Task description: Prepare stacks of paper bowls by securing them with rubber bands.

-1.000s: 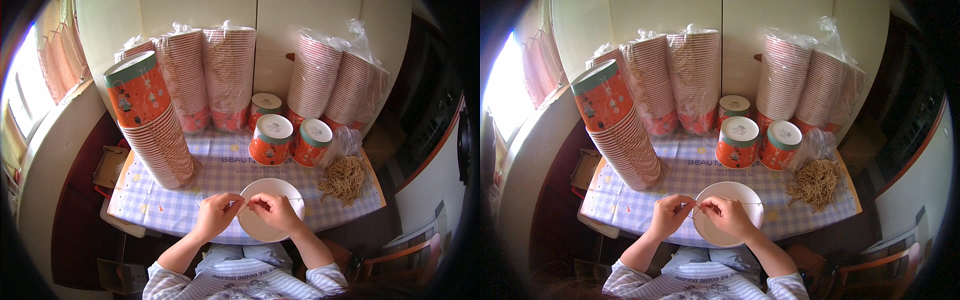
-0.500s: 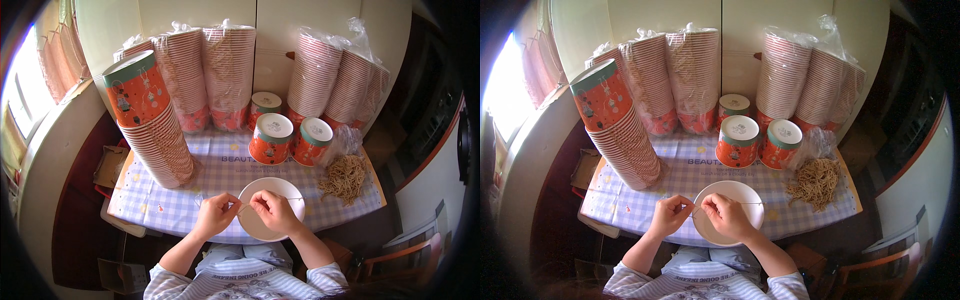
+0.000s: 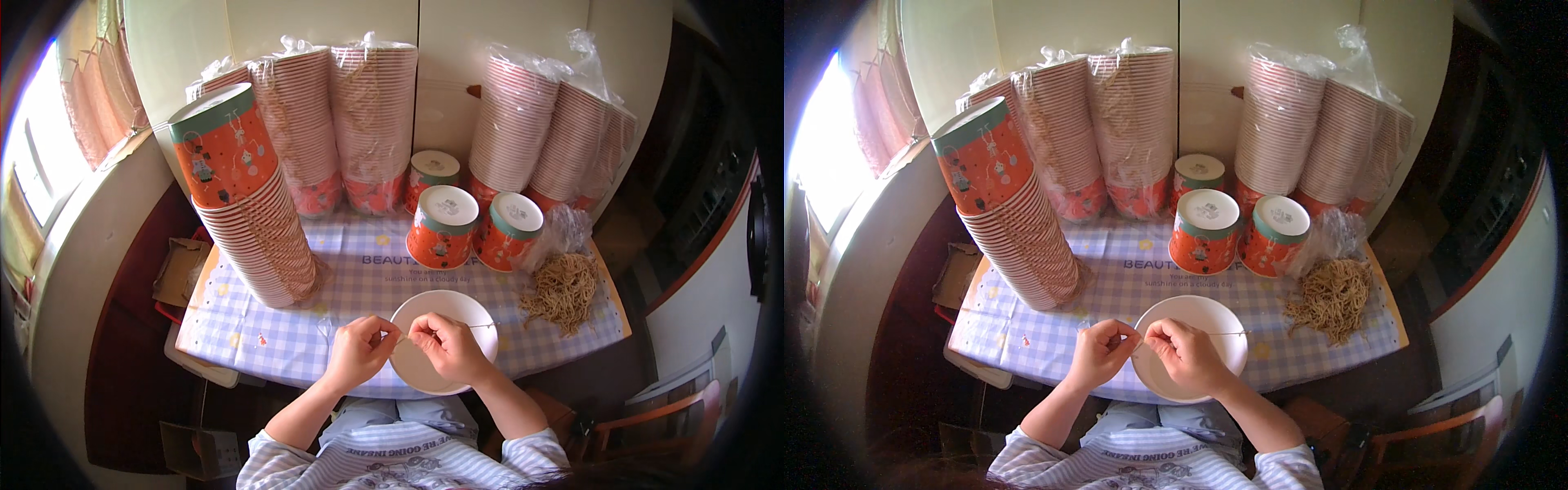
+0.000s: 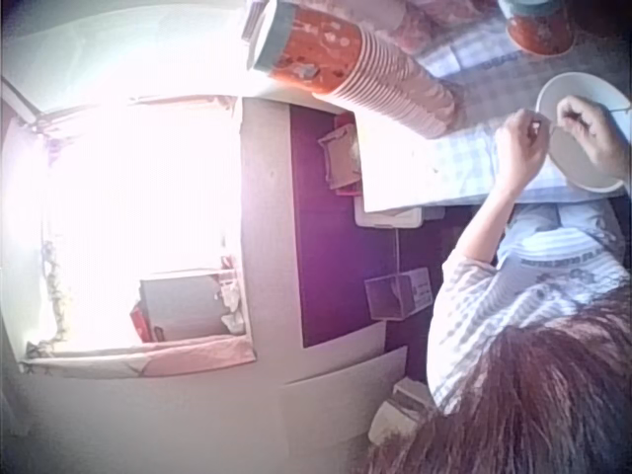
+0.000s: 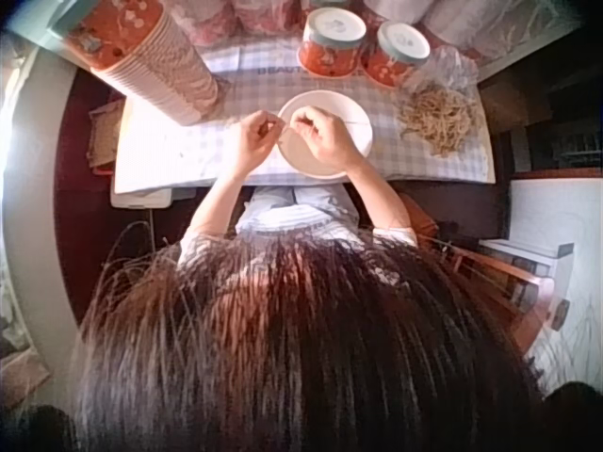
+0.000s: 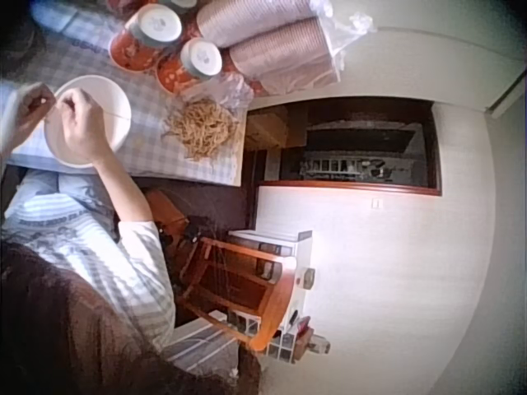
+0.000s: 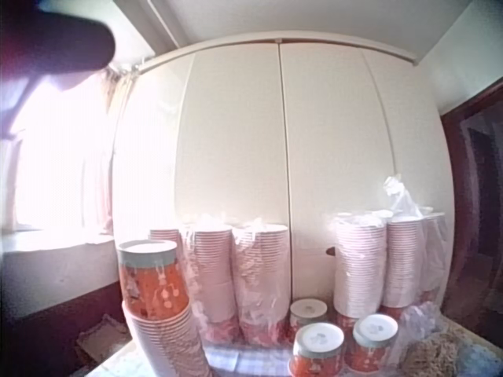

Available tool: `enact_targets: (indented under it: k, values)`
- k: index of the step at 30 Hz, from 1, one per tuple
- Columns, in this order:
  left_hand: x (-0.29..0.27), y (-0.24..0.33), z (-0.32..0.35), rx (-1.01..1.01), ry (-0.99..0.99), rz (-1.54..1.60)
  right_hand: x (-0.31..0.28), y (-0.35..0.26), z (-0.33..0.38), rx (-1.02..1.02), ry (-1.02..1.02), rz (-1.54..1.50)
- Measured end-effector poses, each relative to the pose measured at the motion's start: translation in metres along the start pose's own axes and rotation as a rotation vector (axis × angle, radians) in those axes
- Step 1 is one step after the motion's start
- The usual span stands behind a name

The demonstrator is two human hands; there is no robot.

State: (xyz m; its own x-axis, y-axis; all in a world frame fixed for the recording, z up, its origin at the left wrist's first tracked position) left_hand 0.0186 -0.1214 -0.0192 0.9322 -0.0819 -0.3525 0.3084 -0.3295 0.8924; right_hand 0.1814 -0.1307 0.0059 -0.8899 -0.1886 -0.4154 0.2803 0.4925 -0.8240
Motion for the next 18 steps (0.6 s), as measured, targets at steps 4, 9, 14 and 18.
enact_targets:
  k: [4, 9, 14, 18]
  values:
    - [-0.006, 0.013, -0.003, 0.236, -0.013, -0.124, -0.003, 0.002, -0.002, 0.088, 0.049, -0.064]
    - [-0.006, 0.017, -0.006, 0.329, 0.05, -0.113, 0.0, 0.005, -0.004, 0.026, 0.066, -0.041]
    - [0.0, 0.019, -0.011, 0.346, 0.014, -0.163, 0.0, 0.01, -0.002, 0.088, 0.089, -0.078]
    - [-0.001, 0.019, -0.012, 0.321, -0.021, -0.159, -0.001, 0.01, -0.002, 0.085, 0.081, -0.073]
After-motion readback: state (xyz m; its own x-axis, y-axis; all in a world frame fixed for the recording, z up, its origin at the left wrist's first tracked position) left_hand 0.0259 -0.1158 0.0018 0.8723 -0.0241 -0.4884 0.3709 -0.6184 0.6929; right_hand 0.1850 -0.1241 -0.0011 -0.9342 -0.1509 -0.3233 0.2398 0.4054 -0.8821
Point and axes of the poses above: each hand's wrist, its own z-axis away from the middle knuckle, its own x-axis out of the palm, y = z × x, the point moved 2 cm from there along -z, towards the middle knuckle, and after that the axes turned 1 degree about -y, right-handed, at the moved point
